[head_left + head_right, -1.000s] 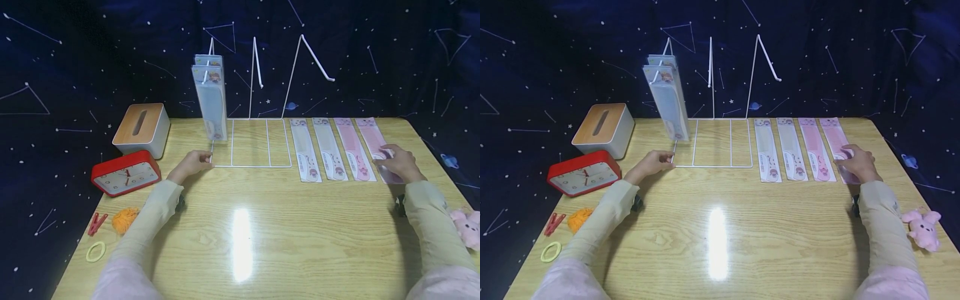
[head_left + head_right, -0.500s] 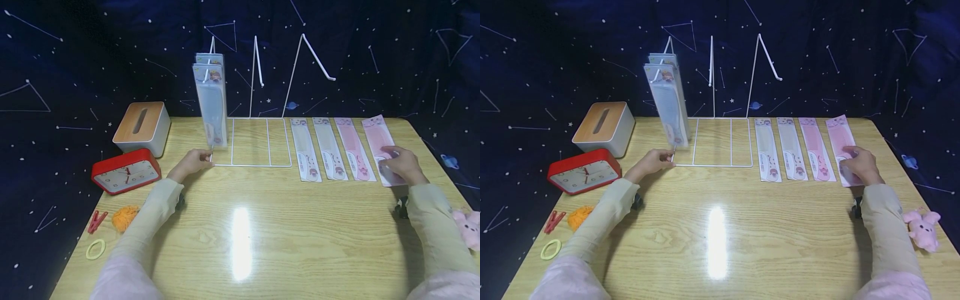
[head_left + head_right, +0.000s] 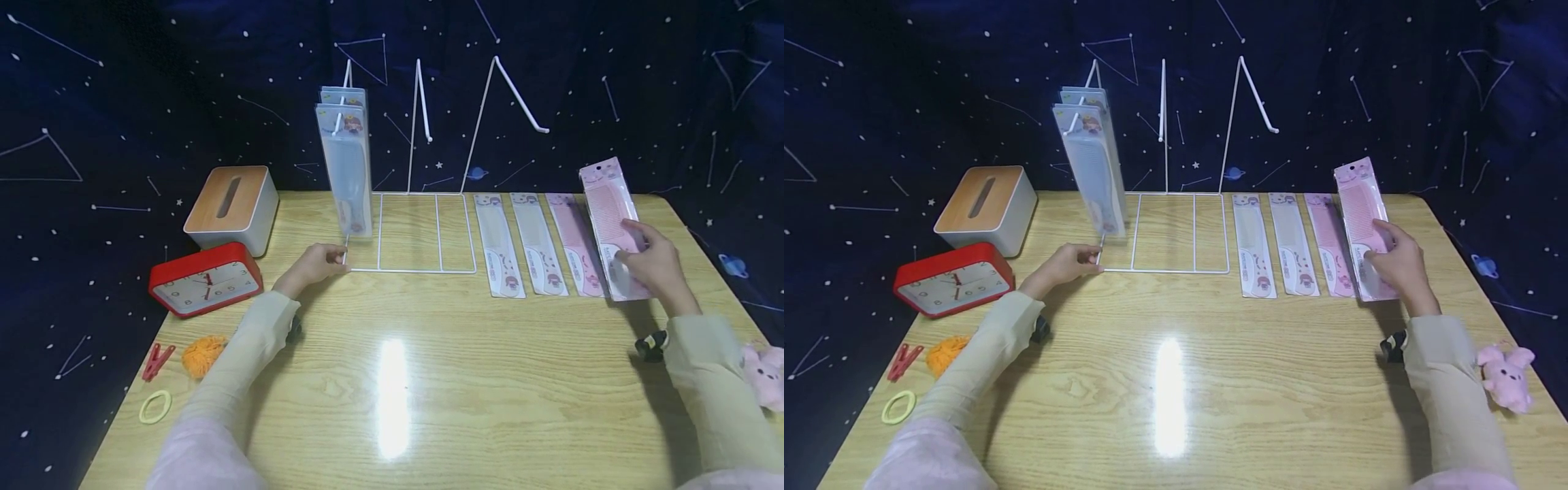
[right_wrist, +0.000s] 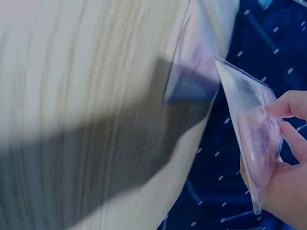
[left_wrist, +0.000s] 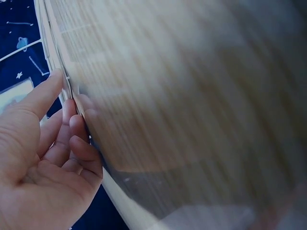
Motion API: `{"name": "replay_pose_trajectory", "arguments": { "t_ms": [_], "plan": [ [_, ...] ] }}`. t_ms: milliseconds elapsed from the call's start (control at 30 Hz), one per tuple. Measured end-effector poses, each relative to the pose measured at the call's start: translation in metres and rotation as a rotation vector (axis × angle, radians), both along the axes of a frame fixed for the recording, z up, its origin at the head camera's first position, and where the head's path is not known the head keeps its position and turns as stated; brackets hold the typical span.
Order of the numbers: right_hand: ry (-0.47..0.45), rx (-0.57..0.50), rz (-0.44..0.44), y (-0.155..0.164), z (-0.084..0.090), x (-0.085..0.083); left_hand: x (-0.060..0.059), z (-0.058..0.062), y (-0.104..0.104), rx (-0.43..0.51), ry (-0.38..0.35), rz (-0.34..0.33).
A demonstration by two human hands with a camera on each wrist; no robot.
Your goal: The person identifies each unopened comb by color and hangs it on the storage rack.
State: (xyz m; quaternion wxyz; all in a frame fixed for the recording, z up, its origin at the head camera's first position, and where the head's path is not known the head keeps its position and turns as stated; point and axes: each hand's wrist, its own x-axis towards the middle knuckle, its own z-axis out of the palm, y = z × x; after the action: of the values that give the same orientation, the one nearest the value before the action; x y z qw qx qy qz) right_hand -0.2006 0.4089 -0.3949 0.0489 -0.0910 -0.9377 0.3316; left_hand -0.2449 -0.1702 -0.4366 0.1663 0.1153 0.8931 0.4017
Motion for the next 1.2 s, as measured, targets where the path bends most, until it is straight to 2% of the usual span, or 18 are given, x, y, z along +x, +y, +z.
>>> {"name": "replay_pose_trajectory", "arguments": {
  "t_ms": [267, 500, 633, 767, 1033, 1200],
  "plan": [
    [0.132, -0.111, 0.086, -0.045, 0.005, 0.021, -0.001, 0.000, -0.001, -0.007, 0.001, -0.009],
    [0.266, -0.295, 0.236, -0.098, 0.006, 0.040, 0.000, 0.001, 0.000, -0.011, 0.012, -0.017],
    [0.349, -0.356, 0.330, -0.124, 0.009, 0.047, 0.001, 0.002, 0.000, -0.016, 0.007, -0.014],
    [0.418, -0.348, 0.401, -0.146, 0.017, 0.054, 0.001, 0.001, 0.000, -0.008, 0.007, -0.013],
    [0.526, -0.443, 0.564, -0.181, 0.042, 0.067, 0.000, 0.000, -0.001, -0.005, 0.019, -0.021],
    [0.581, -0.425, 0.638, -0.196, 0.053, 0.070, -0.001, -0.001, 0.000, -0.011, 0.011, -0.011]
  ]
}}
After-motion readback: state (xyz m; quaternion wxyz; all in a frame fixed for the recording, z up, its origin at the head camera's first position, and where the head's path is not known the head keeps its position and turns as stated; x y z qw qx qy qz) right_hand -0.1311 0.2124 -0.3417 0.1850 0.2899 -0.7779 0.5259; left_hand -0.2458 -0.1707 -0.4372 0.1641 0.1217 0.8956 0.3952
